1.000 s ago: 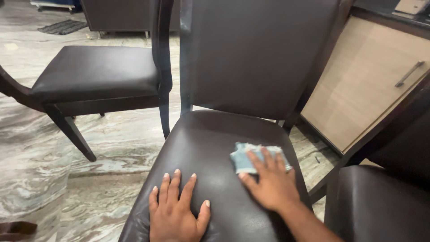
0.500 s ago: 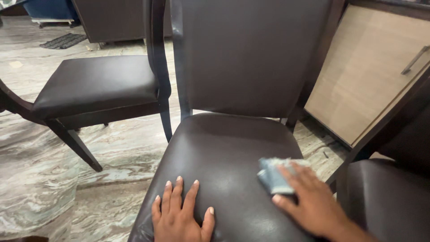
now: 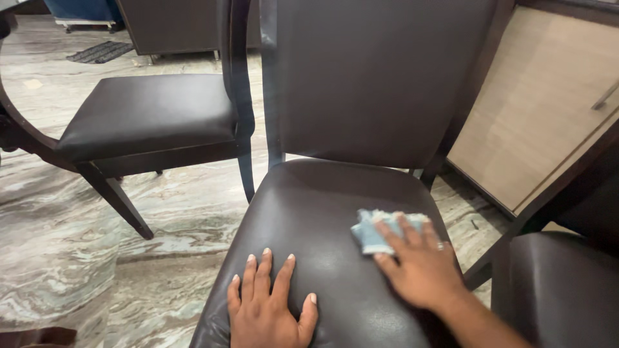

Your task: The person wipes the seat and backrest of a dark brown dining chair using a blue cloth. They systematically clean the surface of the chair, moving from the seat to the backrest and then to the adjacent chair.

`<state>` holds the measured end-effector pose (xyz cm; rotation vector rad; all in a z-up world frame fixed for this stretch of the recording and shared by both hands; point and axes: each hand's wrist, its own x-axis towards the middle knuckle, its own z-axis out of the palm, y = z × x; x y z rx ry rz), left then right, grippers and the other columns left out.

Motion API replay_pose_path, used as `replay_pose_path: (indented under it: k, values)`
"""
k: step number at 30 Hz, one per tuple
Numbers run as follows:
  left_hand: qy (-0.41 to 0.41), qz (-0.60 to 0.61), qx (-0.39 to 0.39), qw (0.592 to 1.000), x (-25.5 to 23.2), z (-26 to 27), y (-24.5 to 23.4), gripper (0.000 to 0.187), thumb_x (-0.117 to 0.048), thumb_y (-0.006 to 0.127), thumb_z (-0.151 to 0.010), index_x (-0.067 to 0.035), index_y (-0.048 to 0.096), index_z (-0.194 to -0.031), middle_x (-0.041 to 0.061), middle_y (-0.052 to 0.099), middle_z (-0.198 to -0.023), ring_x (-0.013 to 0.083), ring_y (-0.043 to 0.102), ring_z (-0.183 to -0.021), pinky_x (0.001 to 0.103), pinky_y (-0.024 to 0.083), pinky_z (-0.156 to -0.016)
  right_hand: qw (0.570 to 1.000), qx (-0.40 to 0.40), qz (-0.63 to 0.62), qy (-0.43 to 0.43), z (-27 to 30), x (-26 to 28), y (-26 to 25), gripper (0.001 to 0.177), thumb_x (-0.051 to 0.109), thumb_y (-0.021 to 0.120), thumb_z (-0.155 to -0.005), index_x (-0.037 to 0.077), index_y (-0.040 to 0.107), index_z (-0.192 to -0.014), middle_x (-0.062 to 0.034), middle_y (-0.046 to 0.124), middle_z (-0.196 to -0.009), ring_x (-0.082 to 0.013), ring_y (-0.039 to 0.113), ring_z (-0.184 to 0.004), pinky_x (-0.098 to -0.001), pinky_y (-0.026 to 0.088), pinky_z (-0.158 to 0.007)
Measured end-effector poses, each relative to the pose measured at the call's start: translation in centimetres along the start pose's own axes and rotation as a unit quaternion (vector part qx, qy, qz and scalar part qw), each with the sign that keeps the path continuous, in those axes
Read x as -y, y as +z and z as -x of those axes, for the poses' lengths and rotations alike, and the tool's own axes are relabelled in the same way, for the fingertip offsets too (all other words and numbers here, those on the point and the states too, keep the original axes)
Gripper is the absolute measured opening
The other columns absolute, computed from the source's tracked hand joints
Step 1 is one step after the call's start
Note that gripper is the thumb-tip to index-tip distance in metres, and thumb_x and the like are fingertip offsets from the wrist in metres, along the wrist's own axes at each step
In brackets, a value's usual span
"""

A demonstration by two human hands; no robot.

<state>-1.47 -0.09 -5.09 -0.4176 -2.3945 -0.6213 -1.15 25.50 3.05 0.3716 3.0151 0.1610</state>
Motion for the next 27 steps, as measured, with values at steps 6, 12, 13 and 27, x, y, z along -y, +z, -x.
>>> replay_pose_path:
  k: [6,12,13,27]
  values:
    - [-0.011,0.020,-0.002,1.000,-0.4,0.2,-0.3,0.069,-0.049,0.069,-0.072,-0.014,0.065,-0.131,0.024,0.054,-0.142,0.0448,0.045,-0.135,0.063,0.025,-0.110,0.998,0.038,0.032,-0.031,1.2,3.4,-3.5,0.069,0.068,0.053,-0.090,0.045,0.037,-0.154,0.0032,0.038,-0.160,-0.0213,0.030,-0.155,-0.0683,0.011,-0.130]
    - [-0.009,0.028,0.010,1.000,-0.5,0.1,-0.3,0.069,-0.048,0.071,-0.070,-0.013,0.066,-0.130,0.026,0.054,-0.141,0.0462,0.044,-0.135,0.064,0.025,-0.108,0.992,-0.036,-0.069,-0.099,-5.9,1.4,-0.8,0.073,0.065,0.053,-0.089,0.049,0.034,-0.158,0.0010,0.020,-0.168,-0.0288,0.015,-0.156,-0.0660,0.020,-0.117]
    - [-0.007,0.027,0.008,1.000,-0.4,0.2,-0.3,0.070,-0.049,0.072,-0.069,-0.013,0.066,-0.129,0.026,0.054,-0.141,0.0463,0.044,-0.134,0.065,0.025,-0.108,0.995,-0.023,-0.070,-0.067,-6.9,1.6,-0.6,0.073,0.066,0.052,-0.090,0.049,0.033,-0.158,0.0017,0.019,-0.169,-0.0289,0.016,-0.156,-0.0653,0.021,-0.118]
    - [0.011,0.009,-0.022,1.000,0.3,0.4,0.5,0.072,-0.052,0.070,-0.069,-0.015,0.066,-0.130,0.025,0.055,-0.140,0.0450,0.045,-0.134,0.065,0.026,-0.109,0.992,-0.016,-0.079,-0.098,-4.9,11.8,-3.6,0.073,0.071,0.038,-0.093,0.040,0.028,-0.158,-0.0072,0.017,-0.169,-0.0366,0.016,-0.154,-0.0677,0.016,-0.118]
